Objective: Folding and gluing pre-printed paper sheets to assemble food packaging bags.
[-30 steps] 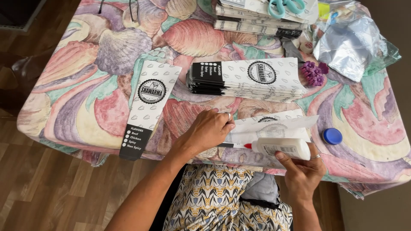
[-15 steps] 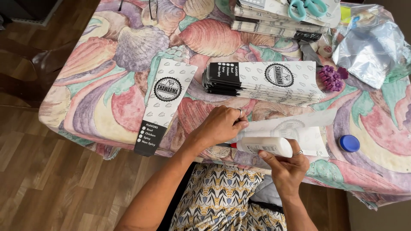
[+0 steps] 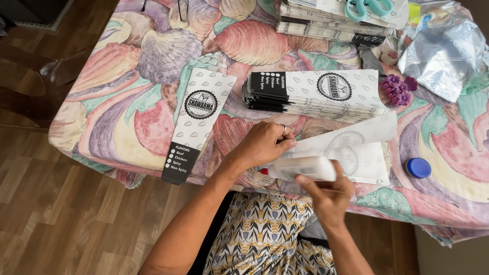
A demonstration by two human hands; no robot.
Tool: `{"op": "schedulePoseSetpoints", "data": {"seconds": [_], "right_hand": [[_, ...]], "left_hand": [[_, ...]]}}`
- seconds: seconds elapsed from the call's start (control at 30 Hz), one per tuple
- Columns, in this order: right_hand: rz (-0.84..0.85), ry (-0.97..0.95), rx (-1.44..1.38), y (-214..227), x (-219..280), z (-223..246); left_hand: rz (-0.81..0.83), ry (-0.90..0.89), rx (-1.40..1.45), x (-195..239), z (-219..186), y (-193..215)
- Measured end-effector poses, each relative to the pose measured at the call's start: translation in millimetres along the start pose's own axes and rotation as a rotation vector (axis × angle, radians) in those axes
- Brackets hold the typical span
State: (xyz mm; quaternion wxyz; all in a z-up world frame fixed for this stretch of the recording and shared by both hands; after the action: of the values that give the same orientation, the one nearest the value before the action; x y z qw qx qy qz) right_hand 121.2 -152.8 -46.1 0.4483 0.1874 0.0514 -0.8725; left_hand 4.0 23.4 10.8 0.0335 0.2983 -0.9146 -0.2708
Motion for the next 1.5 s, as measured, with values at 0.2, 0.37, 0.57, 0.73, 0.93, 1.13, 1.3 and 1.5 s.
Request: {"op": "schedulePoseSetpoints", "data": {"seconds": [0.2, 0.37, 0.57, 0.73, 0.93, 1.13, 1.3, 1.5], "right_hand": [[-0.664, -0.209, 0.082, 110.9, -21.2, -0.5], [-0.598, -0.234, 0.11, 209.5, -48.4, 12.0], [-0.48, -0.544, 0.477, 261.0, -71.0, -8.1], [-0.224, -0.19, 1.346, 272.4, -69.4, -15.6], [0.145, 0.606, 0.896, 152.8, -52.0, 44.7], [0.354, 0.7, 0.846, 113.2, -46.8, 52.1], [0.384, 0.678, 0.846, 113.1, -50.8, 54.3], [0.401, 0.615, 0.828, 111.6, -53.1, 56.6]], "left_hand": [[0.071, -0.024, -0.041, 19.5, -11.9, -3.6], [0.036, -0.202, -0.21, 37.3, 2.1, -25.3], [-0.028, -0.31, -0.322, 46.2, 1.9, -32.8], [-0.062, -0.383, -0.395, 48.2, 7.8, -35.6], [-0.12, -0.457, -0.336, 52.1, -1.9, -37.2], [-0.139, -0.451, -0.427, 59.5, 10.3, -45.3], [-0.163, -0.482, -0.454, 65.1, 8.1, -47.9], [-0.112, -0.427, -0.508, 69.4, -6.5, -44.2]]}}
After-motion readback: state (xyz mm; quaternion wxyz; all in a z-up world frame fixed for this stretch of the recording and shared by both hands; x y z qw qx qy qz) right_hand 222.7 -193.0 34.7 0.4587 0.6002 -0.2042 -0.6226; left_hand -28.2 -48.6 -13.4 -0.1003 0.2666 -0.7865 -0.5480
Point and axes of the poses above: each hand's wrist, its own x-axis away from the middle knuckle, its own y-axis out of the back of the hand, z = x × y, the point moved 1 cm from there along -x, towards the middle knuckle, and after that the axes turned 9 degrees about x, right-handed, at the moved point
